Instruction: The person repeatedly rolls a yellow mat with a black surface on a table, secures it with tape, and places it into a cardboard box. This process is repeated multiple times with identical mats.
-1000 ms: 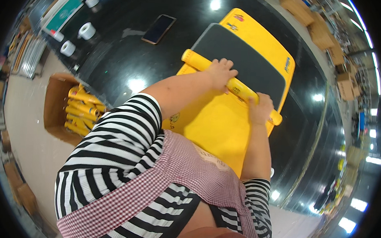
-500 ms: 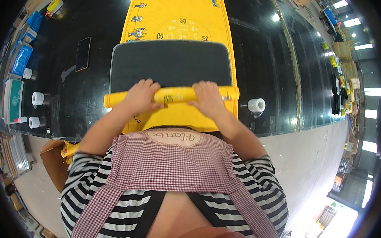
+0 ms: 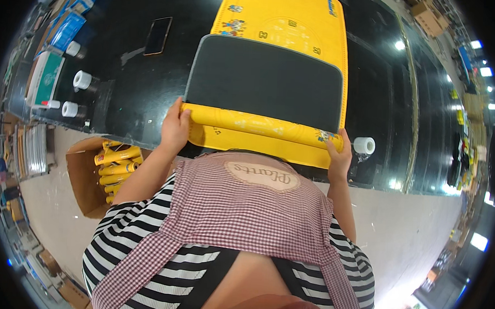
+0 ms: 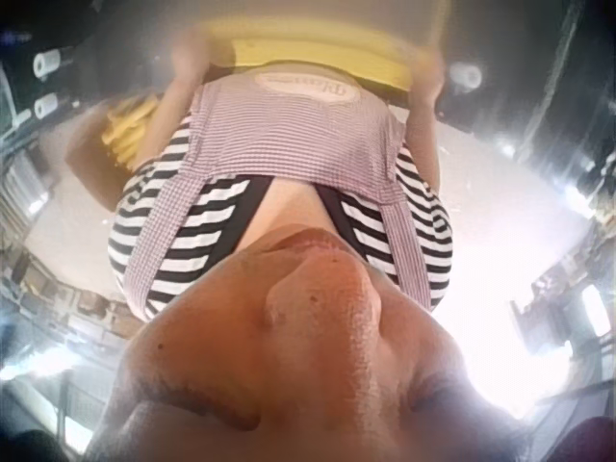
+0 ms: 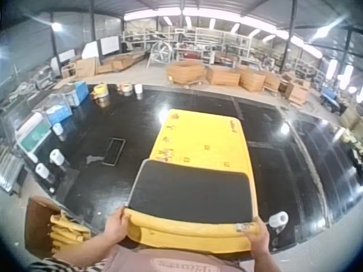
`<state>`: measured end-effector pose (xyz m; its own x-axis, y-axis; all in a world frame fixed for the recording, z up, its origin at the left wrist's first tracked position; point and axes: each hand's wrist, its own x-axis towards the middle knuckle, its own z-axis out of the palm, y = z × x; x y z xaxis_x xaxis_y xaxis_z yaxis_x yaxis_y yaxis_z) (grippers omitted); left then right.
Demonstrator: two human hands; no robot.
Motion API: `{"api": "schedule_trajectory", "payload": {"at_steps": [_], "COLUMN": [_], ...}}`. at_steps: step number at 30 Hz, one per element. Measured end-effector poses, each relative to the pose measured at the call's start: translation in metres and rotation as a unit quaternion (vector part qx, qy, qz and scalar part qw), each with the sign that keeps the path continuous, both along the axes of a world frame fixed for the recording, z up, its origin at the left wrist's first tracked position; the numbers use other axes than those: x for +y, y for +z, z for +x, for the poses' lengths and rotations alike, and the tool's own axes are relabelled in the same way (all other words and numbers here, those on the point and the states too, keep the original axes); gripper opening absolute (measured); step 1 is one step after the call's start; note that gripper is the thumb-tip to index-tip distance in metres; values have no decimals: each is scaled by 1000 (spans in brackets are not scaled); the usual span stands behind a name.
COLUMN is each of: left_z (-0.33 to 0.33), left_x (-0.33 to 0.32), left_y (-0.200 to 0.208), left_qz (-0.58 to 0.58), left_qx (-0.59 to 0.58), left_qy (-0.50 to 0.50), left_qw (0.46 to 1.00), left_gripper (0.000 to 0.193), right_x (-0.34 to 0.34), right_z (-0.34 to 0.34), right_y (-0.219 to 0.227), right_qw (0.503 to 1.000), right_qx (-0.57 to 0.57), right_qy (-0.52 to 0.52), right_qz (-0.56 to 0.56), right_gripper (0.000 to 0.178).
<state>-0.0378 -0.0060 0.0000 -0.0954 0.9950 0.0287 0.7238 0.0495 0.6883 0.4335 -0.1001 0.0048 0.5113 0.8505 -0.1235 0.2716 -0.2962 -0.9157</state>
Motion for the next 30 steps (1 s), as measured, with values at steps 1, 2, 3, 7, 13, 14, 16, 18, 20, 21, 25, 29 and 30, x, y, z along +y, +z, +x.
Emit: {"api": "schedule_trajectory", "payload": {"at_steps": [1,2,3,7,13,14,16,18,20,21,25,29,30], "left_z": [3,4,5,8,8,10,17,37,54,87,129,149,158], "left_x": [-1,-2,-1,3,7,8,15,23,24,9,54,144,165], "left_y": [4,7,8,12,14,14,20,26,3,14,19,42,51], "left_qz": [-12,-23,-36,-35,-31,-15,18,266,233,157,113,44,25], "left_qx": [6,11,14,29,54,67,95,278,-10,210,225,275,283], "left_qy": [6,13,16,18,18,11,2,-65,-356,-422,-409,-411,-421], "left_qw": [1000,1000,999,999,998,998,995,921,905,868,877,868,861], "left_gripper": [47,48,49,50,45,42,37,34,43,46,71,76,75], "right_x": [-4,-9,-10,-11,-3,-2,10,26,56,73,140,186,180], "right_z": [4,9,8,12,17,24,28,29,25,21,36,-7,-21], "right_y": [1,-11,-15,-21,-25,-30,-32,-33,-29,-27,-26,31,18], "right_qw": [999,994,985,997,963,945,917,903,876,857,849,928,889], "right_qx": [38,104,166,-72,-247,-298,-365,-398,-449,-484,-523,-294,-367], "right_qy": [12,-9,-33,25,89,107,122,117,100,84,7,225,275], "right_qz": [7,25,42,-22,-63,-83,-104,-108,-145,-156,-77,-41,6], "right_gripper": [56,53,50,44,45,46,49,51,52,53,49,55,60]}}
